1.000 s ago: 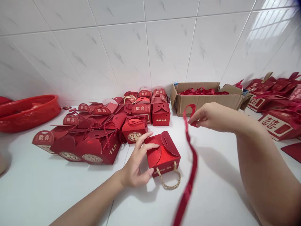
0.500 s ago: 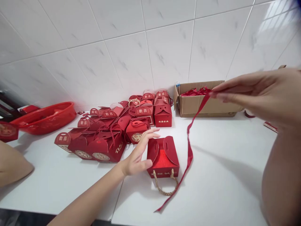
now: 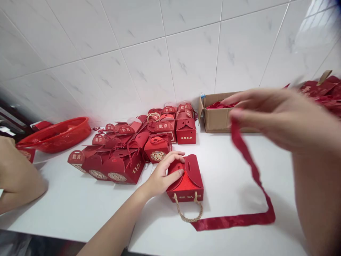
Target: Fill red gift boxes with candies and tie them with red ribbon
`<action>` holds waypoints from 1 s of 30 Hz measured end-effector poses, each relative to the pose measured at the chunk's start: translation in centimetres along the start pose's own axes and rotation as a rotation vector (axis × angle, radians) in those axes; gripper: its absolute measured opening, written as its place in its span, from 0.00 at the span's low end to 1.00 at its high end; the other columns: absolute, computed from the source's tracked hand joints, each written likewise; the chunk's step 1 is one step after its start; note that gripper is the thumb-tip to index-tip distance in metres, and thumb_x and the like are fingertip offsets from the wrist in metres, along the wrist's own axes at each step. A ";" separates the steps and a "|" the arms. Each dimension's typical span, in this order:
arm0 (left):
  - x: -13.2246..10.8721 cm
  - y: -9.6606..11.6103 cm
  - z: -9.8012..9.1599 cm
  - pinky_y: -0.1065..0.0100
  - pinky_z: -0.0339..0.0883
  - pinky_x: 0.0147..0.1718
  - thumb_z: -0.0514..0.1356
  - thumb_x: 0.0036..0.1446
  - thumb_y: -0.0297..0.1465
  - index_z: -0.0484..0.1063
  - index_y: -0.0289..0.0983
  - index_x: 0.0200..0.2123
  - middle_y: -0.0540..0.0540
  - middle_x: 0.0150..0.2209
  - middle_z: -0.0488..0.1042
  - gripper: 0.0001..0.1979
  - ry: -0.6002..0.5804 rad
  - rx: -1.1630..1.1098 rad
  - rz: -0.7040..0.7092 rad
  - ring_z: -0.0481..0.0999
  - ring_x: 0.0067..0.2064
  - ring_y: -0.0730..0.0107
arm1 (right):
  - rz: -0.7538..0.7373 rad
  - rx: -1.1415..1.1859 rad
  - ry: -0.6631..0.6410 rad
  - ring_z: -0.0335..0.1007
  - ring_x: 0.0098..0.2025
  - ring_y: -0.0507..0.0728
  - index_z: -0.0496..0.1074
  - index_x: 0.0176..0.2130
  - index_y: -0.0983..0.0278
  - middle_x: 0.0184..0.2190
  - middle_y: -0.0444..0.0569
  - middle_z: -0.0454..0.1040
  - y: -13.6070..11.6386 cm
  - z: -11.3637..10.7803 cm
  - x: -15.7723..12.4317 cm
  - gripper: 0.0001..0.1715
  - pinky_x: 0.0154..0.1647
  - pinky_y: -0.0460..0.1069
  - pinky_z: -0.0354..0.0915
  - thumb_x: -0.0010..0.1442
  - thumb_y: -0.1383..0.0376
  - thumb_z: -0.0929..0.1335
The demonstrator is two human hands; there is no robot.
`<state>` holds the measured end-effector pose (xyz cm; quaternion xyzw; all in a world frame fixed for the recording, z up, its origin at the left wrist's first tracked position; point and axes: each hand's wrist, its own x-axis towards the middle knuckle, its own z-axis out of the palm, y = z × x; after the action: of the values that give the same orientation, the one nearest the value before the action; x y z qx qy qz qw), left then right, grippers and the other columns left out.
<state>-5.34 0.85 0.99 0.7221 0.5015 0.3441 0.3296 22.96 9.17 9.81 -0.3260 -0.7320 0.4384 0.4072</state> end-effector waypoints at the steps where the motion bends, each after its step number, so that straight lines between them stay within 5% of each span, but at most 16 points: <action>1: -0.1 0.0 0.0 0.61 0.51 0.59 0.56 0.59 0.30 0.67 0.40 0.42 0.43 0.58 0.62 0.08 0.006 0.001 0.000 0.62 0.60 0.61 | 0.038 0.007 -0.107 0.73 0.37 0.54 0.70 0.47 0.59 0.36 0.47 0.73 -0.4 1.3 0.6 0.20 0.39 0.51 0.71 0.56 0.57 0.70; 4: -0.1 -0.1 0.2 0.62 0.51 0.60 0.56 0.59 0.30 0.67 0.40 0.42 0.43 0.57 0.63 0.07 0.037 0.000 0.011 0.63 0.59 0.62 | 0.191 0.069 -0.354 0.71 0.34 0.50 0.67 0.46 0.62 0.37 0.47 0.70 -0.6 4.5 2.1 0.17 0.38 0.50 0.72 0.57 0.64 0.69; 8: -0.1 -0.3 0.5 0.62 0.52 0.59 0.56 0.59 0.30 0.68 0.39 0.42 0.42 0.55 0.64 0.07 0.071 -0.019 0.016 0.65 0.57 0.62 | 0.265 0.033 -0.505 0.71 0.32 0.50 0.63 0.50 0.62 0.39 0.46 0.68 0.4 5.9 2.5 0.24 0.36 0.48 0.70 0.54 0.67 0.70; 15: -0.3 -0.2 0.7 0.61 0.52 0.60 0.57 0.59 0.29 0.69 0.39 0.42 0.43 0.55 0.64 0.07 0.087 -0.008 0.053 0.64 0.58 0.62 | 0.253 -0.213 -0.610 0.73 0.32 0.50 0.52 0.59 0.54 0.59 0.55 0.59 1.4 6.4 2.2 0.42 0.32 0.47 0.69 0.51 0.63 0.72; 19: -0.5 -0.1 0.7 0.61 0.54 0.60 0.56 0.59 0.29 0.70 0.40 0.43 0.42 0.55 0.63 0.09 0.056 -0.009 0.092 0.63 0.59 0.61 | 0.243 -0.210 -0.726 0.73 0.33 0.50 0.42 0.65 0.49 0.62 0.56 0.57 1.7 6.8 2.1 0.55 0.35 0.47 0.69 0.50 0.62 0.73; 30: -0.9 -0.3 1.0 0.55 0.55 0.60 0.57 0.59 0.31 0.71 0.42 0.49 0.41 0.54 0.63 0.14 0.046 0.028 0.173 0.64 0.58 0.58 | 0.412 0.259 -0.805 0.73 0.38 0.50 0.38 0.67 0.46 0.65 0.55 0.54 2.9 7.8 2.6 0.61 0.37 0.47 0.73 0.49 0.68 0.75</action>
<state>-4.91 -0.07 0.10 0.7593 0.4493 0.3806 0.2768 15.27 9.54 5.75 -0.2151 -0.6911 0.6892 0.0330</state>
